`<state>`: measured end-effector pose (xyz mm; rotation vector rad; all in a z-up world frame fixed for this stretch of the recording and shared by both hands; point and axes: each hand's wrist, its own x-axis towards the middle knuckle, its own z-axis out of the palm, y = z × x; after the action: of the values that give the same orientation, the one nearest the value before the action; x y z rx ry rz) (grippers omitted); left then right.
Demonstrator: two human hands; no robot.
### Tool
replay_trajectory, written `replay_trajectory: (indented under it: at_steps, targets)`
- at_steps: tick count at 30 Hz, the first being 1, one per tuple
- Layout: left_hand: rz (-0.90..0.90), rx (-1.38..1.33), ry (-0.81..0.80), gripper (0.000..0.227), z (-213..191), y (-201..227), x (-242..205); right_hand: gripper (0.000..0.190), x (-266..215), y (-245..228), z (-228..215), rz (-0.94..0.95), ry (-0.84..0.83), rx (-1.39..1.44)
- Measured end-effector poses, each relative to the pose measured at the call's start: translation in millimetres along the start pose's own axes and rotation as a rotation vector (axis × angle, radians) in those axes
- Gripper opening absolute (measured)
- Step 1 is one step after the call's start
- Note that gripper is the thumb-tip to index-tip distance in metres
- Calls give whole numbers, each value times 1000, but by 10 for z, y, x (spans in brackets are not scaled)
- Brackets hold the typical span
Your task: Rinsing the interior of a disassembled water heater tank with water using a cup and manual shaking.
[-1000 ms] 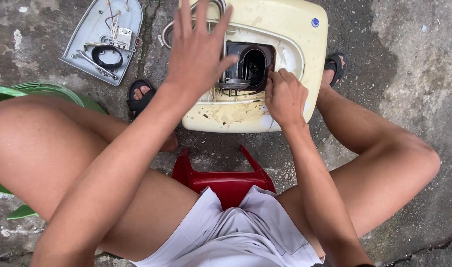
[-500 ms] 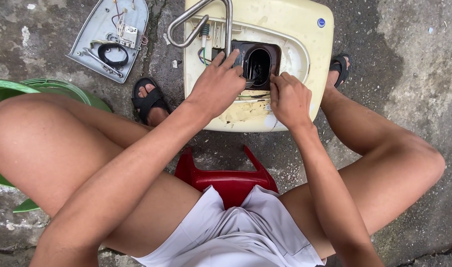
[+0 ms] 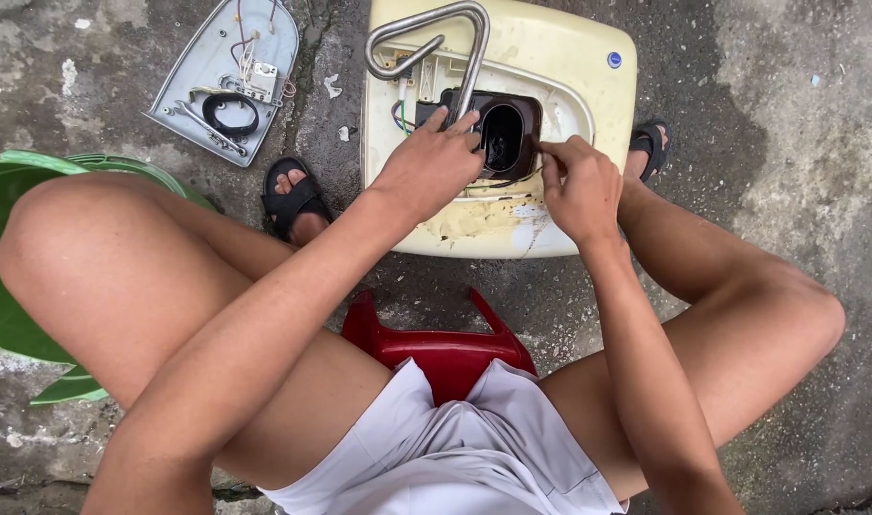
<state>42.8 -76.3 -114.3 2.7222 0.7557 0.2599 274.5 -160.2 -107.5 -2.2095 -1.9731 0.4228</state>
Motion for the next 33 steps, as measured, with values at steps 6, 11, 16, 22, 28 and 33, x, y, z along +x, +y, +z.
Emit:
replay_trajectory:
  at_steps: [6,11,16,22,28,33]
  targets:
    - [-66,-243,-52,75,-1793,-173,-841,24,-124,-9,80,-113,222,-122]
    - [-575,-335,1229,16,-1501,-727,-2647,25,-186,-46,235,-118,273,-302]
    - [-1354,-236,622,21,-380,-871,-3911,34,-304,315,468,-303,536,-508]
    - [-1699,-409,22,69,-82,-1195,-4195,29,-345,210,434,-338,565,-631]
    - [-1399,-625,-116,47,217,-1471,-3990,38,-413,-299,297,-300,556,-360]
    - [-1309,-746,-234,44,1143,-2228,-4533,51,-440,-320,379,-296,682,-402]
